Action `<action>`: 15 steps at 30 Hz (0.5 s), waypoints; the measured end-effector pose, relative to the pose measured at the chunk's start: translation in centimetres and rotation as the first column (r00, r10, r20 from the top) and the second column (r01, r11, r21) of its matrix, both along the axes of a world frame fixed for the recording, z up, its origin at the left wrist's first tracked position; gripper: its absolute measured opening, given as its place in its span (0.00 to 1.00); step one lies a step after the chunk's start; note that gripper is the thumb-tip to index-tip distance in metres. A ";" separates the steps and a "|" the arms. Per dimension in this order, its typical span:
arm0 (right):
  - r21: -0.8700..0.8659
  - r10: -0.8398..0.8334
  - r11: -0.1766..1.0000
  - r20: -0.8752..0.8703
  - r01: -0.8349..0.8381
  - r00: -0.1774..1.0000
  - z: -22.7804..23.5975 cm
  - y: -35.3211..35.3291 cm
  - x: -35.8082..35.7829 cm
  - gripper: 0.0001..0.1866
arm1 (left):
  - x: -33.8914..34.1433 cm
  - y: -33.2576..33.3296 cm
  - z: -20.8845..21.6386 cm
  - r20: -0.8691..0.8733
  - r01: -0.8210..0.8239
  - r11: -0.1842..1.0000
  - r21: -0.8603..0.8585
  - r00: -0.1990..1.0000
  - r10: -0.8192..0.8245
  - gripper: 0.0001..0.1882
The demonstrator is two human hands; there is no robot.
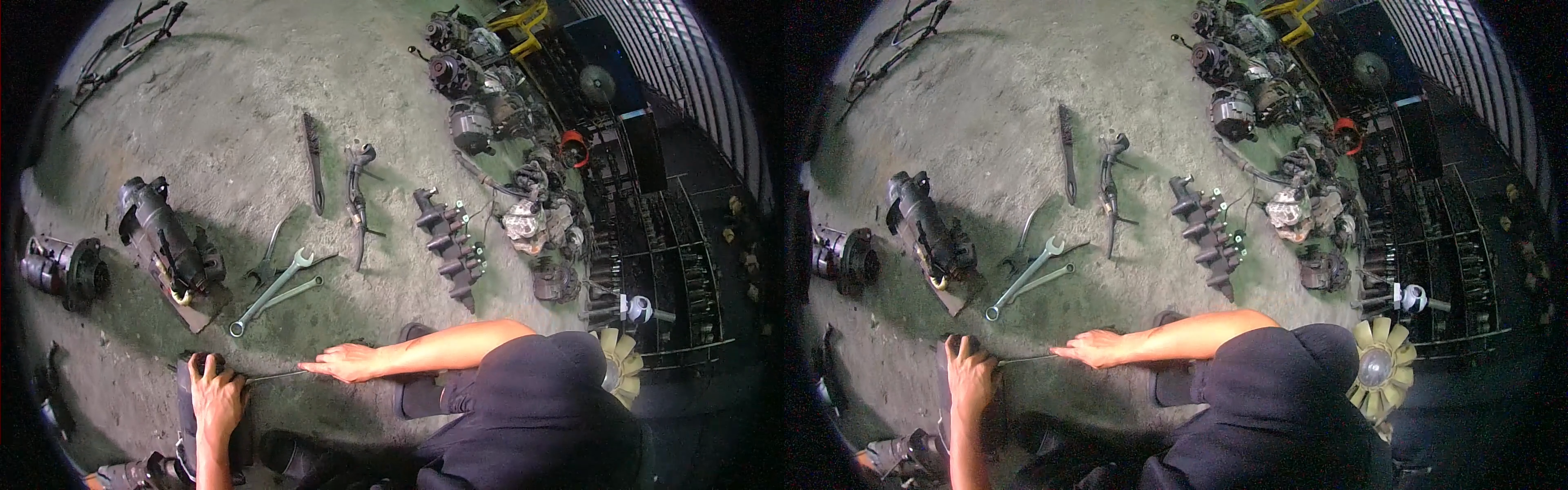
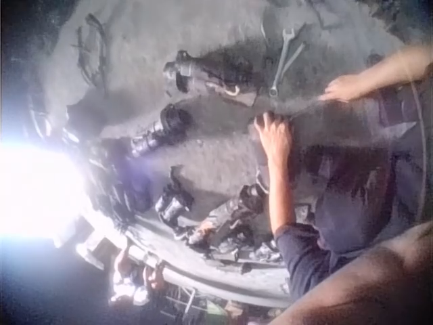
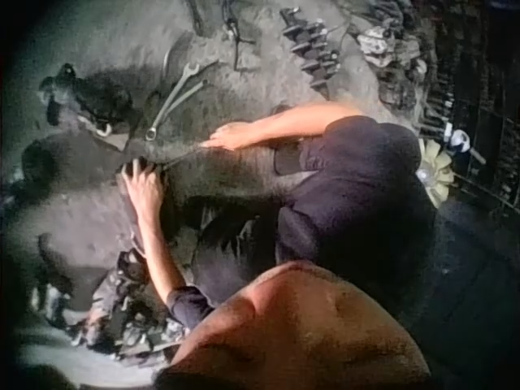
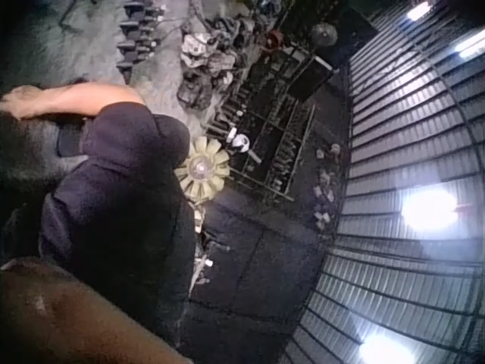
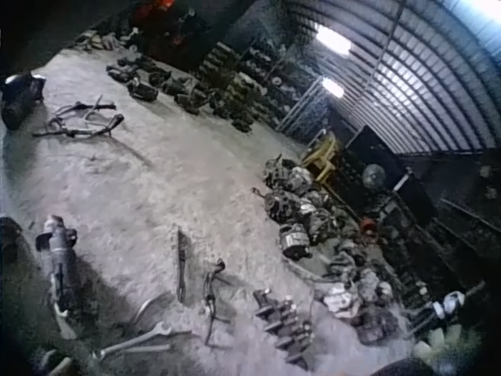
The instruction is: The recorder uses a screwdriver and wrench to remove components from a used starter motor on a workshop floor.
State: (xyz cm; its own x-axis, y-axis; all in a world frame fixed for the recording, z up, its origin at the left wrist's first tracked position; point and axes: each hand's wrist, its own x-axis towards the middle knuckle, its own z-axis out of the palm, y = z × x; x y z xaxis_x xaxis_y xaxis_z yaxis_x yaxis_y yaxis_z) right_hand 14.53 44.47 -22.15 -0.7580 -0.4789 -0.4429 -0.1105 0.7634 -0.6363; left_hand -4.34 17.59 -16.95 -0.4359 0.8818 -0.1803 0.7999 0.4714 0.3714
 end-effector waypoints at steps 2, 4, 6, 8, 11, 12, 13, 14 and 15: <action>0.038 -0.011 0.999 0.018 0.010 1.000 -0.3 -0.4 0.0 0.38 | 0.0 0.2 0.2 -0.004 0.002 1.000 0.018 1.000 -0.002 0.10; 0.062 -0.026 0.998 0.002 0.026 1.000 0.1 -0.7 0.0 0.36 | 0.0 0.1 0.1 -0.003 0.017 0.999 0.033 1.000 -0.017 0.10; 0.061 -0.027 0.998 0.015 0.026 1.000 0.6 -0.9 -0.3 0.36 | -0.1 -0.1 0.2 -0.005 0.033 0.998 0.053 0.999 -0.033 0.10; 0.060 -0.023 0.998 0.026 0.021 0.999 0.9 -1.3 -0.4 0.35 | -0.2 0.0 0.2 -0.027 0.104 0.993 0.063 0.994 -0.103 0.08; 0.076 -0.079 0.995 0.172 0.066 0.982 1.4 -2.0 -0.8 0.35 | -0.2 0.3 0.0 -0.017 0.103 0.992 0.073 0.995 -0.102 0.06; 0.075 -0.065 0.996 0.208 0.051 0.976 1.9 -2.1 -1.0 0.35 | -0.2 0.3 -0.1 -0.014 0.101 0.992 0.072 0.995 -0.101 0.06; 0.073 -0.052 0.997 0.244 0.035 0.968 2.3 -2.0 -1.3 0.35 | -0.3 0.3 -0.2 -0.018 0.110 0.991 0.073 0.994 -0.109 0.06; 0.071 -0.052 0.997 0.248 0.036 0.967 2.7 -2.0 -1.4 0.35 | -0.3 0.4 -0.3 -0.023 0.120 0.990 0.073 0.993 -0.119 0.06; 0.063 -0.044 0.998 0.252 0.029 0.967 3.1 -1.8 -1.4 0.36 | -0.3 0.4 -0.2 -0.019 0.121 0.990 0.071 0.993 -0.120 0.06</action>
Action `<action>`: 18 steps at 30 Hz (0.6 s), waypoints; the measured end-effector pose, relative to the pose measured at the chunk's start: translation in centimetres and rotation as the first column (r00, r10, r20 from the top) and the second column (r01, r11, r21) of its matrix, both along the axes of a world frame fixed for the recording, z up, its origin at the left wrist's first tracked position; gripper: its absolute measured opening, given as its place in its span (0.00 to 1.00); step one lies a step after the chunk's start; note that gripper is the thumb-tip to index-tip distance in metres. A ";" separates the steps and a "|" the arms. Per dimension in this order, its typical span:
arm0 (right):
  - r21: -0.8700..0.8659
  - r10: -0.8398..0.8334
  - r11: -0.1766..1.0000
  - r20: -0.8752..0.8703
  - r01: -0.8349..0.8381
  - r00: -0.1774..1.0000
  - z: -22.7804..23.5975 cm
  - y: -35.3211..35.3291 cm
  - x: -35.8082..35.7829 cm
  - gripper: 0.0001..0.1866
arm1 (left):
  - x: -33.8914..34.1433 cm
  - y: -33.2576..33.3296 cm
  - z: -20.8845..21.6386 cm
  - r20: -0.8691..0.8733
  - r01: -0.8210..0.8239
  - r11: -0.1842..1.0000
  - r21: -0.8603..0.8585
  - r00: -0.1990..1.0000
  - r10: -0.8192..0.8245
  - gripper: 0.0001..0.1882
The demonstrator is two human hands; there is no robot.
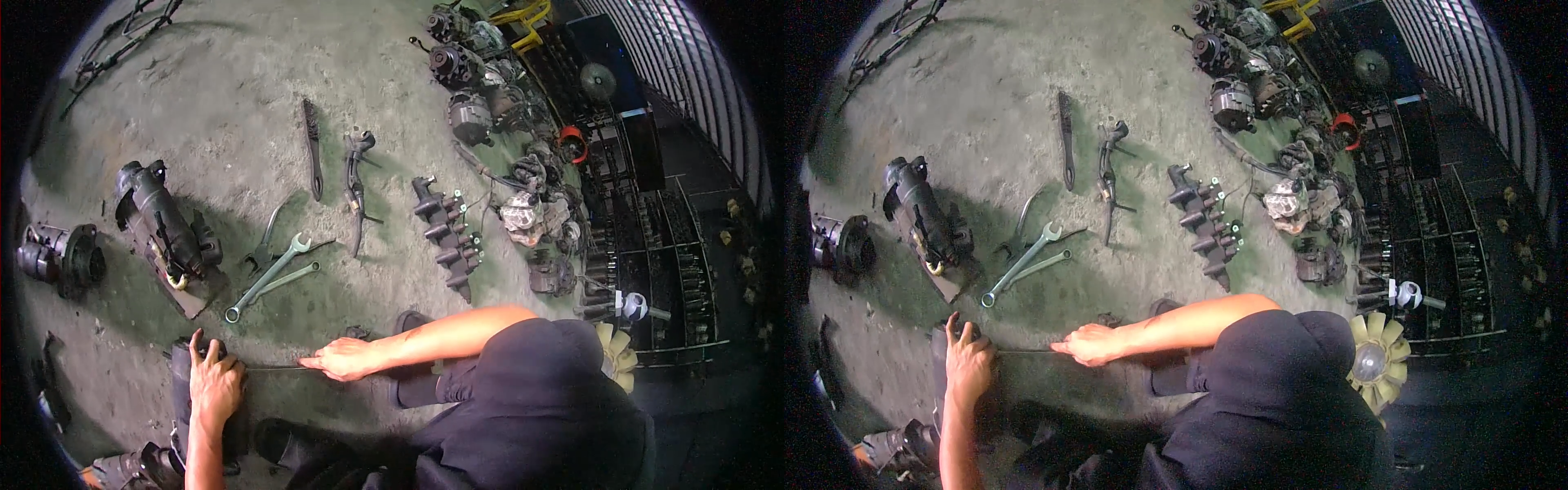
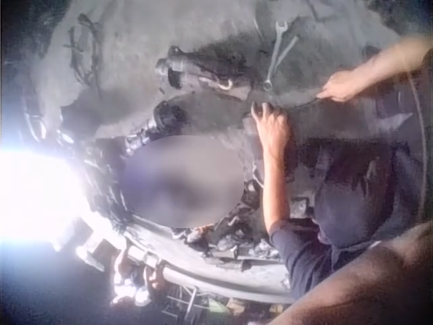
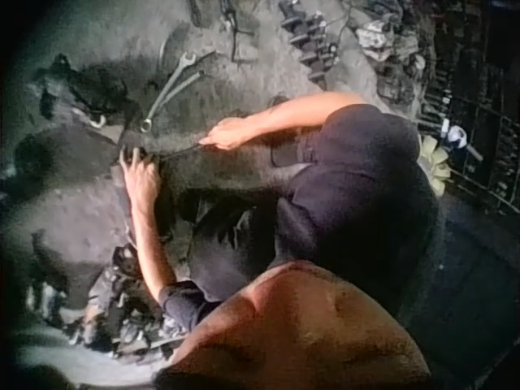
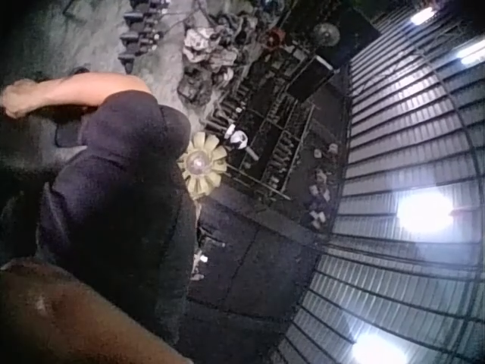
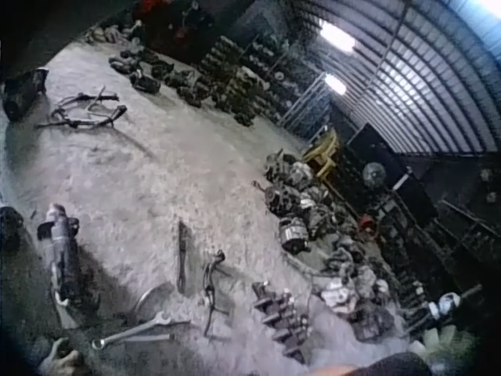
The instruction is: The recorder uses a screwdriver and wrench to remove components from a used starter motor on a workshop floor.
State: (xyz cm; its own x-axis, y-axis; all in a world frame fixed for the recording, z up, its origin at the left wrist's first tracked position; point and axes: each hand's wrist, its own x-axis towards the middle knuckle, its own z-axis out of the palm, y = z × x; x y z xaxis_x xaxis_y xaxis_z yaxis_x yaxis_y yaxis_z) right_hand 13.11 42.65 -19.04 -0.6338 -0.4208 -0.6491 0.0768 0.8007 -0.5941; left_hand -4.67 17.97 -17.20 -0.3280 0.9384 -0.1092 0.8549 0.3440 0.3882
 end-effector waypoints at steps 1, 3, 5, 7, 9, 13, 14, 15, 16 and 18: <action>-0.008 0.007 1.000 0.004 -0.007 1.000 0.4 0.1 -0.1 0.36 | 0.0 0.0 0.1 -0.014 0.008 1.000 -0.015 1.000 -0.009 0.06; -0.007 0.007 1.000 0.030 -0.007 1.000 0.8 0.0 -0.2 0.37 | -0.2 0.1 0.2 -0.029 0.016 0.999 -0.033 0.999 -0.017 0.06; -0.002 0.007 1.000 0.057 -0.007 0.998 0.9 0.0 -0.3 0.37 | -0.2 0.3 0.3 0.012 -0.011 1.000 0.014 1.000 0.011 0.05; 0.017 0.030 0.999 0.071 -0.031 0.997 0.7 0.2 -0.5 0.38 | -0.1 0.2 -0.1 -0.011 0.012 1.000 0.014 1.000 -0.012 0.05; 0.023 0.041 0.999 0.074 -0.043 0.996 0.1 0.1 -0.6 0.38 | 0.1 0.0 -0.4 -0.032 0.030 1.000 0.011 0.999 -0.029 0.04; 0.031 0.040 0.999 0.031 -0.041 0.999 0.4 0.1 -0.4 0.37 | 0.1 -0.1 -0.6 -0.026 0.013 1.000 0.009 1.000 -0.013 0.05; 0.032 0.047 0.998 0.034 -0.048 0.998 0.9 0.1 -0.4 0.37 | 0.2 -0.2 -0.8 -0.020 0.010 1.000 0.013 1.000 -0.010 0.05; 0.018 0.047 0.999 0.012 -0.047 0.999 1.4 0.2 -0.3 0.37 | 0.2 -0.2 -0.9 -0.018 0.005 1.000 0.014 1.000 -0.004 0.05; 0.003 0.046 0.999 -0.010 -0.046 0.999 1.9 0.3 -0.2 0.37 | 0.1 -0.2 -1.1 -0.032 0.009 1.000 0.027 0.999 -0.008 0.05; -0.004 0.043 0.999 -0.019 -0.043 0.999 6.8 -0.2 -2.0 0.38 | 0.2 -0.4 -1.2 -0.045 0.012 0.999 0.040 0.999 -0.010 0.05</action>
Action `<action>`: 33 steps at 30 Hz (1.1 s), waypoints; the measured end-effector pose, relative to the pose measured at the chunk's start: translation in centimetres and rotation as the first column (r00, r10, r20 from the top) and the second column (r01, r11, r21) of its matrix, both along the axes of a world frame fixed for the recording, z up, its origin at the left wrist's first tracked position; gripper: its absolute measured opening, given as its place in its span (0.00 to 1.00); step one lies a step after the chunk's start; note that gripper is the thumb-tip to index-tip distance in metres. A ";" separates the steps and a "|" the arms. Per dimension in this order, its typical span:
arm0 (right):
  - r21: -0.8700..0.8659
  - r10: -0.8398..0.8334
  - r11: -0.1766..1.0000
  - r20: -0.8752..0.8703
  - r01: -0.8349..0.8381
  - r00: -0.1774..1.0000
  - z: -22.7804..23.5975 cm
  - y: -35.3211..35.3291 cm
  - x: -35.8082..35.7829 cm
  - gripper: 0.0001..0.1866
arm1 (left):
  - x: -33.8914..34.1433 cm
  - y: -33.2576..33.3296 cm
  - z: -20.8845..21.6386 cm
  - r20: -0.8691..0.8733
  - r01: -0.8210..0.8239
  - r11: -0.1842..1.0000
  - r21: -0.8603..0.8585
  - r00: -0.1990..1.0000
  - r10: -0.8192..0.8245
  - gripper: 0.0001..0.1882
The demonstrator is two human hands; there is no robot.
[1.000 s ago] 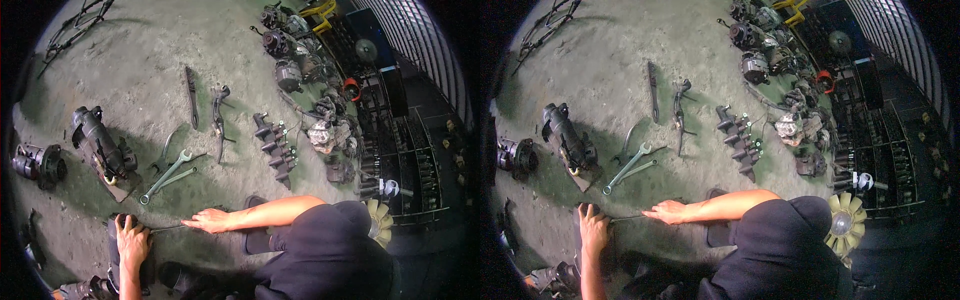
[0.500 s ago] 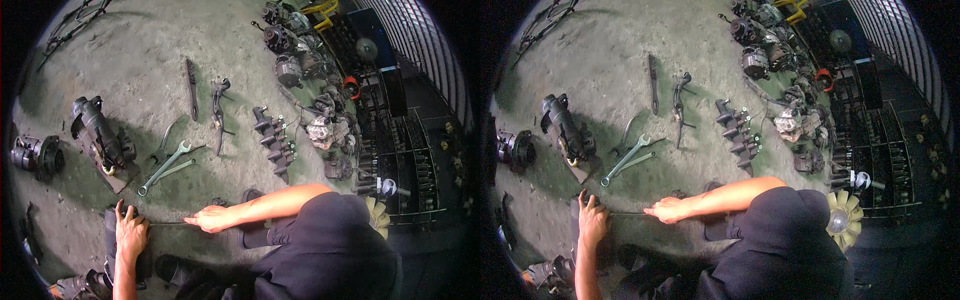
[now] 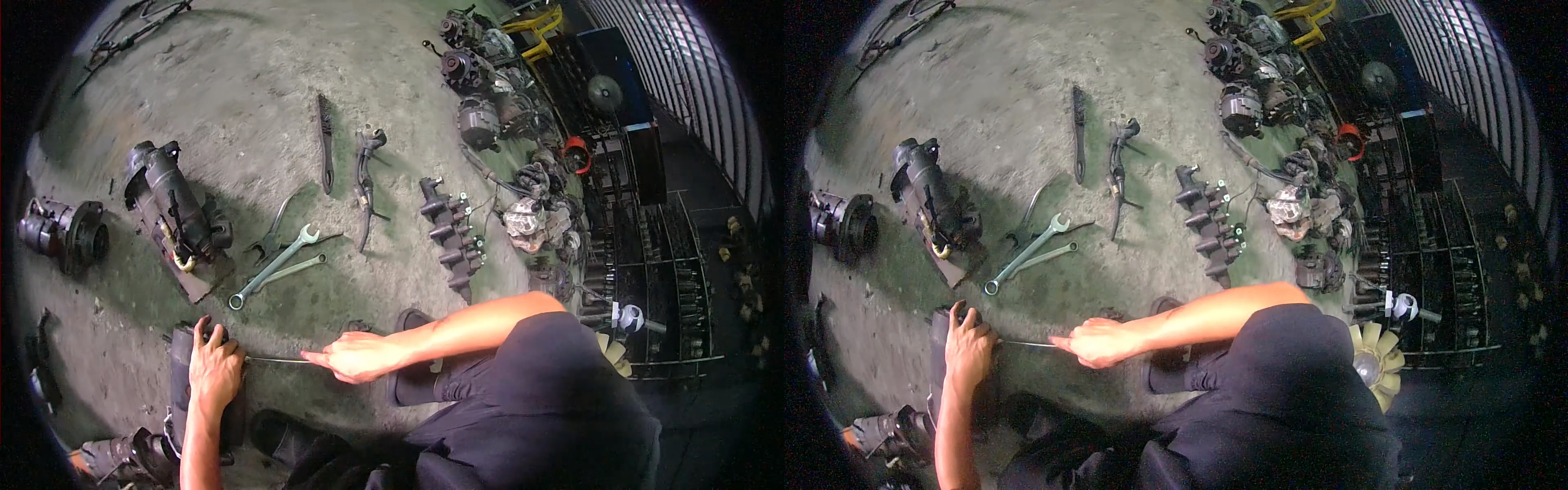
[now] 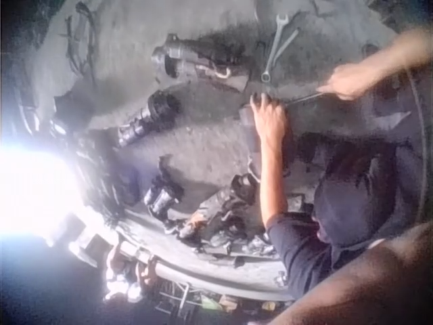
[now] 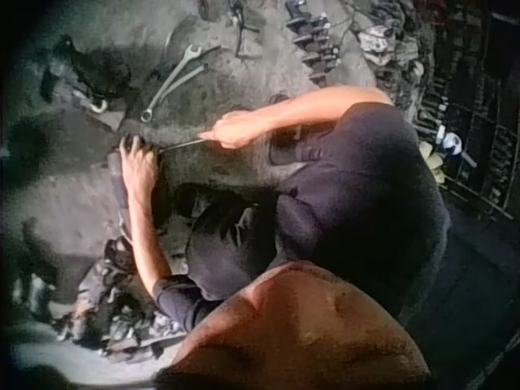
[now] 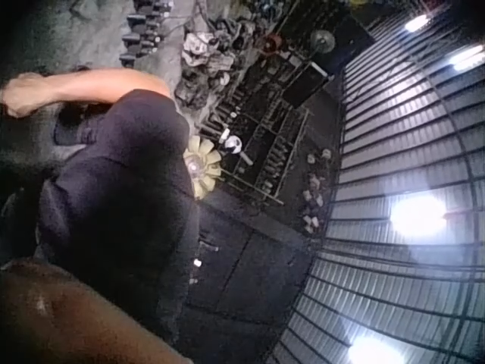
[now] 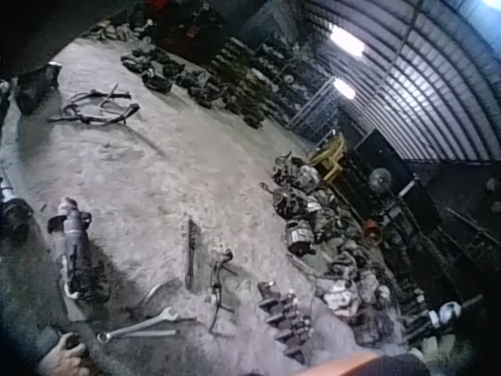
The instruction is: The recorder uses a screwdriver and wrench to remove components from a used starter motor on a workshop floor.
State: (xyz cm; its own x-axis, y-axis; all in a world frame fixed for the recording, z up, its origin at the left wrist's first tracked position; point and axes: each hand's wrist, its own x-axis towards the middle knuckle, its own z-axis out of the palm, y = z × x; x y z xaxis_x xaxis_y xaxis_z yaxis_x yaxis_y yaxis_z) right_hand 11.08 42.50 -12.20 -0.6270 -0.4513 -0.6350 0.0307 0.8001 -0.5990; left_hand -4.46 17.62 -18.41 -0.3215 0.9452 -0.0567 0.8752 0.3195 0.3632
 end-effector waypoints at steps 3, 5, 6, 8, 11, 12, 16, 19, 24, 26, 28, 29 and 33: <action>-0.175 -0.178 0.975 -0.276 0.133 0.944 4.3 -1.9 -1.5 0.33 | -0.1 0.3 0.1 -0.022 0.013 0.999 -0.044 1.000 -0.014 0.06; -0.213 -0.226 0.961 -0.253 0.174 0.941 4.7 -4.5 -3.8 0.26 | 0.0 0.0 -0.1 -0.001 -0.026 0.999 -0.032 1.000 0.026 0.06; -0.313 -0.313 0.925 -0.315 0.214 0.896 4.1 -6.5 -5.1 0.21 | -0.2 -0.2 -0.1 -0.044 0.032 0.996 -0.080 0.998 -0.035 0.07; -0.368 -0.369 0.902 -0.390 0.225 0.844 4.0 -11.4 -8.0 0.14 | -0.5 -2.4 -4.2 -0.140 0.088 0.988 -0.126 0.985 -0.106 0.10; -0.349 -0.386 0.912 -0.552 0.216 0.739 2.8 -13.0 -9.9 0.11 | -1.3 -1.7 -2.5 0.024 0.022 0.998 0.059 0.999 -0.023 0.12; -0.388 -0.423 0.900 -0.666 0.199 0.614 2.6 -13.4 -9.9 0.10 | -1.2 -1.4 -2.5 -0.001 0.022 1.000 -0.009 1.000 -0.022 0.12; -0.405 -0.386 0.902 -0.598 0.151 0.702 2.7 -6.9 -6.1 0.12 | 0.2 0.3 0.0 0.045 -0.046 0.998 0.044 0.998 0.044 0.11; -0.360 -0.367 0.916 -0.564 0.180 0.740 2.2 -2.0 -3.3 0.13 | 0.5 0.4 0.0 0.034 -0.105 0.994 0.031 0.994 0.104 0.09; -0.112 -0.218 0.975 -0.319 0.191 0.922 -3.0 2.5 1.1 0.22 | 0.7 0.1 -0.5 0.000 -0.091 0.996 0.001 0.996 0.091 0.10; -0.135 -0.141 0.986 -0.369 0.097 0.918 -5.8 3.1 3.1 0.24 | 0.7 0.2 -0.2 0.002 -0.080 0.997 -0.001 0.997 0.080 0.10; -0.121 -0.121 0.990 -0.413 0.077 0.903 -7.7 2.9 3.6 0.23 | 0.6 0.4 0.4 -0.037 -0.057 0.998 -0.037 0.998 0.055 0.07; -0.112 -0.105 0.992 -0.454 0.059 0.885 -8.1 2.6 3.5 0.23 | 0.6 0.4 0.5 -0.040 -0.059 0.998 -0.038 0.998 0.058 0.07; -0.015 -0.077 0.997 -0.360 0.076 0.930 -9.3 1.5 3.2 0.21 | 0.5 0.2 0.9 0.013 -0.074 0.997 -0.028 0.997 0.074 0.07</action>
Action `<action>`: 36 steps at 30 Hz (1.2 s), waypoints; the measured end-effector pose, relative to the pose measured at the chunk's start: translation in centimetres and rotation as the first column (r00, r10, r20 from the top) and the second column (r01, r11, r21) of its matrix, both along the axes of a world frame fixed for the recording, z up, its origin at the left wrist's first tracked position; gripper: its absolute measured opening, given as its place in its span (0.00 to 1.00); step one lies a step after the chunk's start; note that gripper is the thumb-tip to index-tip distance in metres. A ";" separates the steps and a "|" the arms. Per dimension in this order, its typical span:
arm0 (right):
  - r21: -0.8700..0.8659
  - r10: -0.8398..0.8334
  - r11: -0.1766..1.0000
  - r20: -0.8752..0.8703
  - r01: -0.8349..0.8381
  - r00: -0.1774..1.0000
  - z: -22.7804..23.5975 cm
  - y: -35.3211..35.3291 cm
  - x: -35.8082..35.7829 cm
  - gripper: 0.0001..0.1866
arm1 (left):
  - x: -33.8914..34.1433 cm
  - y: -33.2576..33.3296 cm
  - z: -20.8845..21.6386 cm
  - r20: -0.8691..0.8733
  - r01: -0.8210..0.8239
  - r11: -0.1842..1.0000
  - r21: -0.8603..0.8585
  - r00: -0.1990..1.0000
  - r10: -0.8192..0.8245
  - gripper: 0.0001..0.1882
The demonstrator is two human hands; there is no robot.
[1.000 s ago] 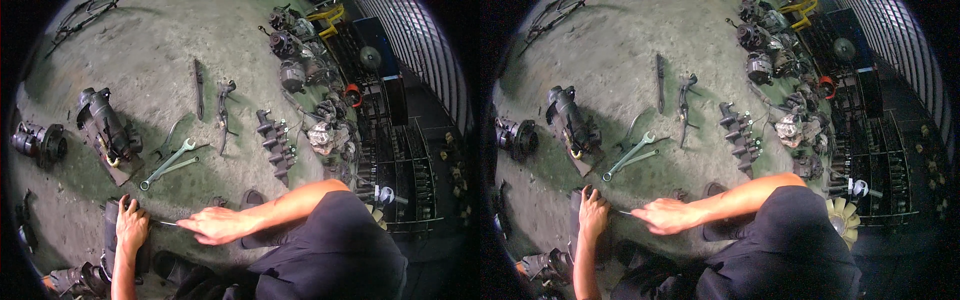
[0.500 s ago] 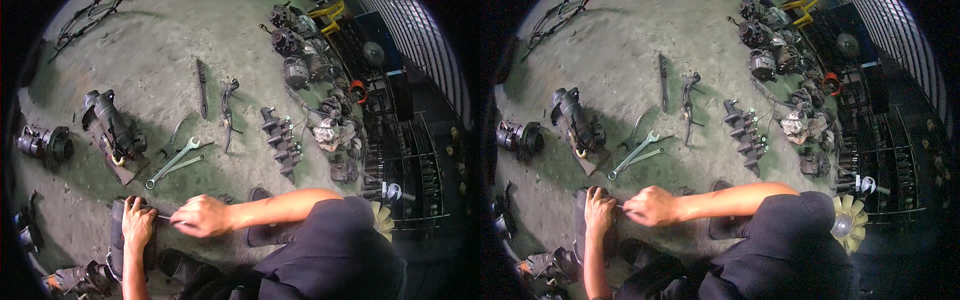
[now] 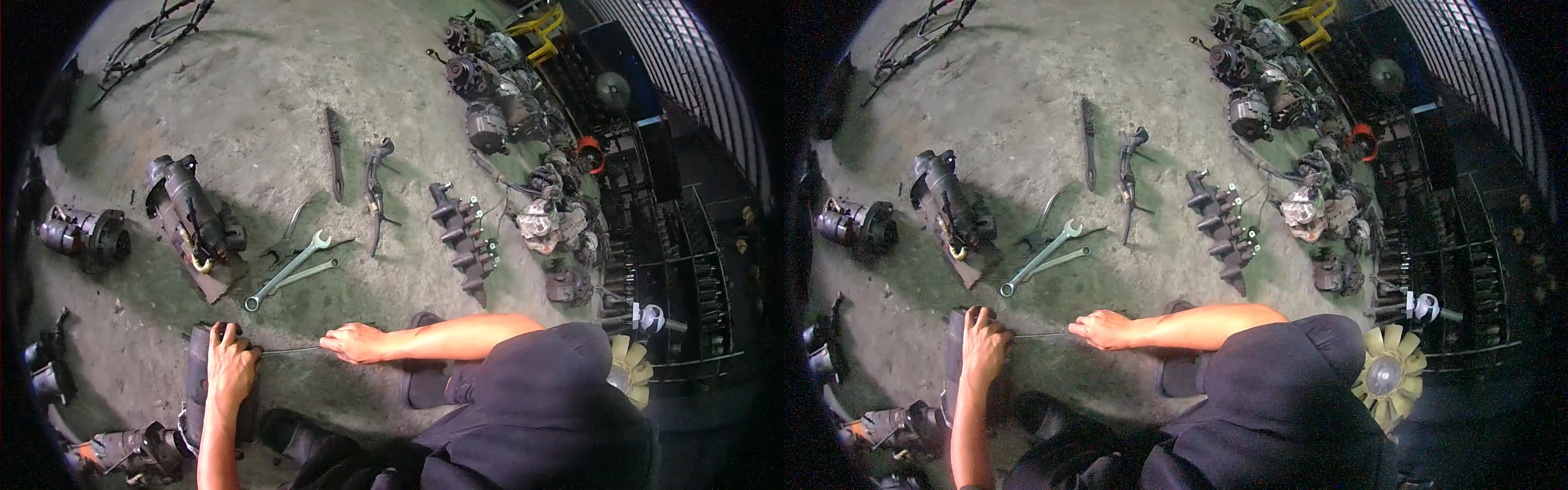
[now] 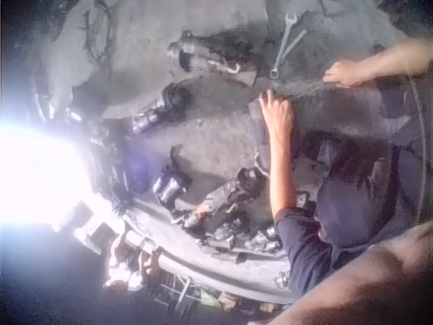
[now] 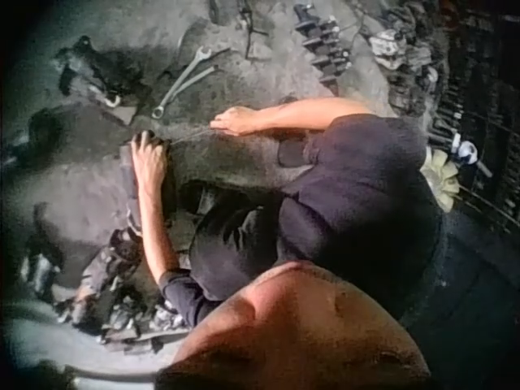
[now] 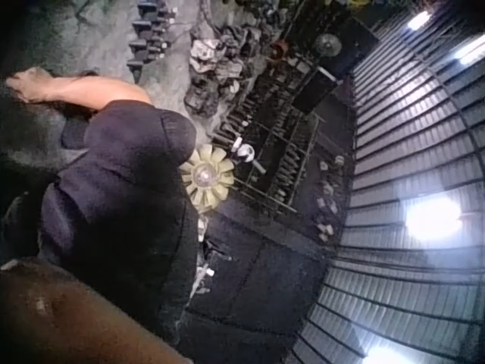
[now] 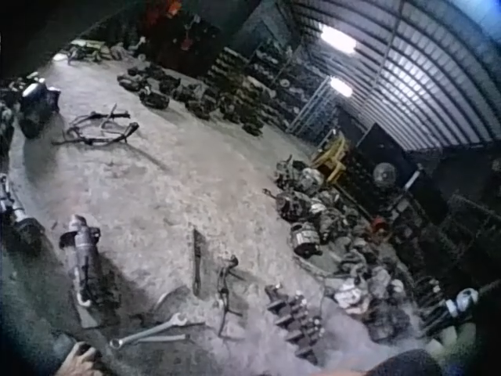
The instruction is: The recorder uses a screwdriver and wrench to remove components from a used starter motor on a workshop floor.
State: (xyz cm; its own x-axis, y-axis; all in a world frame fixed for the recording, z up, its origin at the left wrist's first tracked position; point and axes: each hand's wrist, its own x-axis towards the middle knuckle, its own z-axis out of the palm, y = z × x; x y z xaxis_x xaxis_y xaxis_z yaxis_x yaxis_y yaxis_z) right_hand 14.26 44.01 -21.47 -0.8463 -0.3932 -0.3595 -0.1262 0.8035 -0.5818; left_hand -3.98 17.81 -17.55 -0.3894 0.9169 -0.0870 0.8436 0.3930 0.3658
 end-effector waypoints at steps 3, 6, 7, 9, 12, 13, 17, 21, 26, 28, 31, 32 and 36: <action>-0.056 -0.031 0.998 0.030 0.033 0.999 -0.3 -0.9 -0.1 0.21 | 0.1 -1.2 0.1 0.043 -0.022 0.999 -0.031 0.999 0.024 0.07; -0.206 -0.193 0.943 0.302 0.261 0.934 -0.2 -1.1 -0.6 0.14 | 0.9 -2.5 -0.5 -0.131 -0.042 0.993 -0.111 0.991 0.027 0.09; -0.271 -0.251 0.918 0.169 0.290 0.953 -0.5 0.6 -0.1 0.13 | 0.9 -1.2 -0.6 -0.146 -0.036 0.983 -0.177 0.989 0.010 0.09; -0.114 -0.269 0.940 0.334 0.322 0.903 2.6 1.8 -0.5 0.13 | 1.0 -0.1 -1.9 -0.170 -0.004 0.997 -0.080 0.985 -0.009 0.05; -0.120 -0.164 0.977 0.115 0.177 0.980 2.9 2.4 -0.8 0.14 | -0.4 1.2 -0.6 0.000 -0.003 0.987 -0.164 1.000 0.003 0.06; -0.112 -0.159 0.979 0.097 0.170 0.982 2.1 2.2 -0.5 0.13 | -0.6 1.2 -0.5 0.010 -0.010 0.979 -0.205 1.000 0.012 0.06; -0.170 -0.203 0.962 0.085 0.215 0.975 1.0 0.9 -0.1 0.13 | -1.0 0.3 0.0 0.033 0.006 0.972 -0.237 0.999 0.002 0.09; -0.156 -0.246 0.960 -0.067 0.233 0.967 0.5 0.1 0.4 0.13 | -0.9 -0.1 -0.3 0.022 -0.010 0.984 -0.178 1.000 0.014 0.14; -0.083 -0.248 0.968 -0.142 0.238 0.958 1.2 -0.2 0.3 0.11 | -0.6 -0.5 -0.7 0.022 -0.031 0.996 -0.085 0.999 0.033 0.13; -0.070 -0.237 0.971 -0.137 0.229 0.962 1.3 -0.1 0.3 0.13 | -0.6 -0.5 -0.8 0.006 -0.012 0.996 -0.084 1.000 0.012 0.12; 0.041 -0.276 0.960 0.262 0.276 0.925 2.6 -0.6 -0.8 0.15 | -0.5 -0.7 -1.2 0.008 -0.031 0.999 -0.030 0.999 0.032 0.12; 0.045 -0.278 0.960 0.263 0.276 0.924 2.4 -0.5 -0.7 0.15 | -0.3 -0.4 -1.2 0.010 -0.031 0.999 -0.027 0.999 0.031 0.12; -0.115 -0.249 0.936 0.452 0.332 0.857 1.6 -0.6 0.1 0.25 | 0.4 1.2 -1.2 0.103 -0.083 0.995 0.057 0.992 0.076 0.14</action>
State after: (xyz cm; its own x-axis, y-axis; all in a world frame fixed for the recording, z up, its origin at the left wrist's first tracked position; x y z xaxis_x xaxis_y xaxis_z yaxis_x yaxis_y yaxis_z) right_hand 14.35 43.46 -19.85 -0.7136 -0.2470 -0.6556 0.3887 0.6389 -0.6638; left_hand -3.56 18.97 -18.77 -0.4533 0.8883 -0.0740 0.7683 0.4315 0.4728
